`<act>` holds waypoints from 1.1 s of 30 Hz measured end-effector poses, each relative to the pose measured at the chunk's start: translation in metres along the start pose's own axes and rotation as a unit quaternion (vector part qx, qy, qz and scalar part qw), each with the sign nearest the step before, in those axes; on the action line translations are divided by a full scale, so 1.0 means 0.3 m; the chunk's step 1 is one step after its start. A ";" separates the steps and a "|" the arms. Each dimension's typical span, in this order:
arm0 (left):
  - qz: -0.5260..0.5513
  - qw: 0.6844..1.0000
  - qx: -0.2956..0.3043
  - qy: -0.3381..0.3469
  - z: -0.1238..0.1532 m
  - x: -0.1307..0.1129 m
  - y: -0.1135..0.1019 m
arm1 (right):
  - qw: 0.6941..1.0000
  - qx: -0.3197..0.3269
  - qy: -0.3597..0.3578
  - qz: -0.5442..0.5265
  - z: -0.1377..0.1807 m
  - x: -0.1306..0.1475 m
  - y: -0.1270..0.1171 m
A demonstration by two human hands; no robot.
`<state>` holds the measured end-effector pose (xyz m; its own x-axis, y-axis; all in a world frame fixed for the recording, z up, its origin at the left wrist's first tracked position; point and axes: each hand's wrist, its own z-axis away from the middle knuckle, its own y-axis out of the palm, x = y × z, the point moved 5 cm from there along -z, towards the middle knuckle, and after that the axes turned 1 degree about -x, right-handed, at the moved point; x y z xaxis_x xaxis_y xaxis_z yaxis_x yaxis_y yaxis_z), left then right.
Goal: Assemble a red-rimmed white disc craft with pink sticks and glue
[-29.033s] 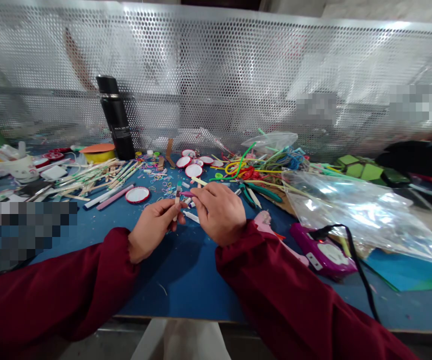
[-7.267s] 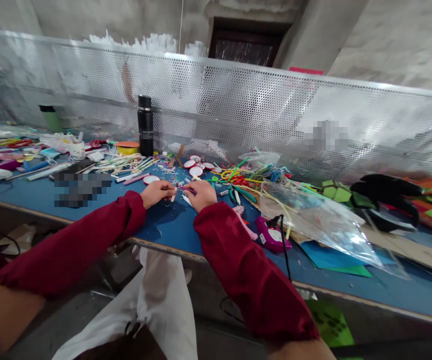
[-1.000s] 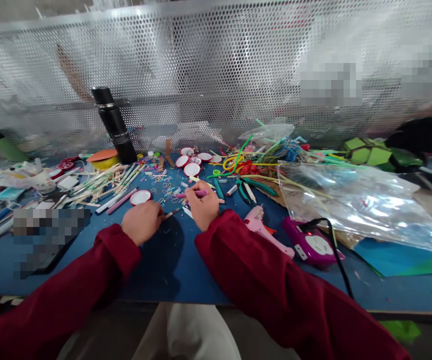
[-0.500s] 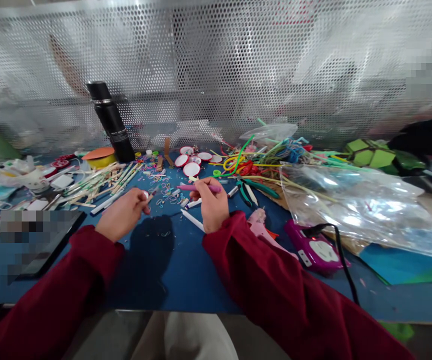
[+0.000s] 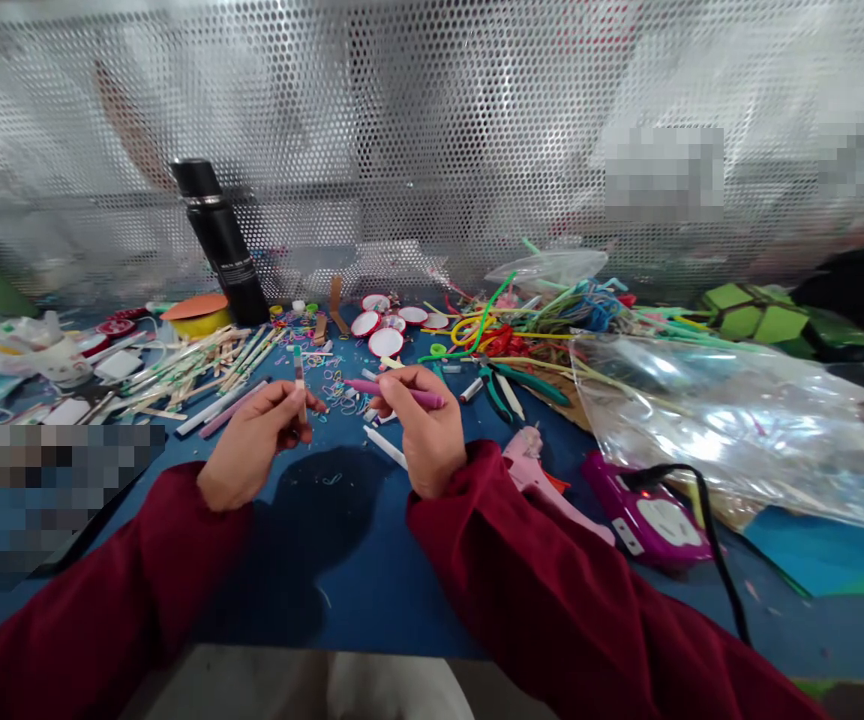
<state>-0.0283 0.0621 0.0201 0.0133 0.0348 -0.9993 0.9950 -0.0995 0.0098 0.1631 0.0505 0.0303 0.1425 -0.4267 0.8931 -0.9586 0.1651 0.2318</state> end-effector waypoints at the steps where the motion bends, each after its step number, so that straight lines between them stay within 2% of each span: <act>1: 0.027 1.000 -0.012 0.008 0.000 -0.003 -0.006 | 1.000 -0.004 0.001 0.000 0.001 0.001 -0.001; 3: 0.084 0.996 -0.023 0.022 0.002 -0.009 -0.013 | 1.000 -0.016 0.001 -0.002 0.000 0.001 -0.002; 6: 0.148 0.989 -0.004 0.015 0.007 -0.013 -0.002 | 1.000 -0.022 -0.009 -0.008 0.001 0.006 0.002; 10: 0.191 0.981 0.029 -0.038 0.023 0.001 0.029 | 0.997 0.024 -0.069 0.038 0.011 0.038 0.023; 14: 0.181 0.979 0.067 -0.066 0.051 0.012 0.063 | 0.985 0.069 -0.123 0.100 0.028 0.069 0.049; 18: 0.172 0.976 0.108 -0.080 0.079 0.015 0.092 | 0.987 0.106 -0.105 0.060 0.036 0.061 0.075; 25: 0.187 0.966 0.145 -0.100 0.096 0.015 0.121 | 0.989 0.105 -0.093 0.052 0.032 0.049 0.081; 27: 0.195 0.971 0.108 -0.086 0.084 0.014 0.104 | 0.991 0.097 -0.072 0.057 0.031 0.046 0.075; 29: 0.221 0.974 0.015 -0.043 0.062 0.008 0.059 | 0.992 0.095 -0.057 0.060 0.032 0.046 0.071; 31: 0.254 0.964 -0.077 0.000 0.045 -0.001 0.008 | 0.992 0.105 -0.045 0.062 0.037 0.043 0.073; 33: 0.289 0.951 -0.106 0.024 0.036 -0.015 -0.023 | 0.991 0.116 -0.031 0.065 0.043 0.035 0.078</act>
<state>-0.0362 0.0519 0.0241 0.5640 0.0806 -0.8219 0.8174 0.0875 0.5694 0.1390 0.0384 0.0401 0.0065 -0.4706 0.8823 -0.9998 0.0153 0.0155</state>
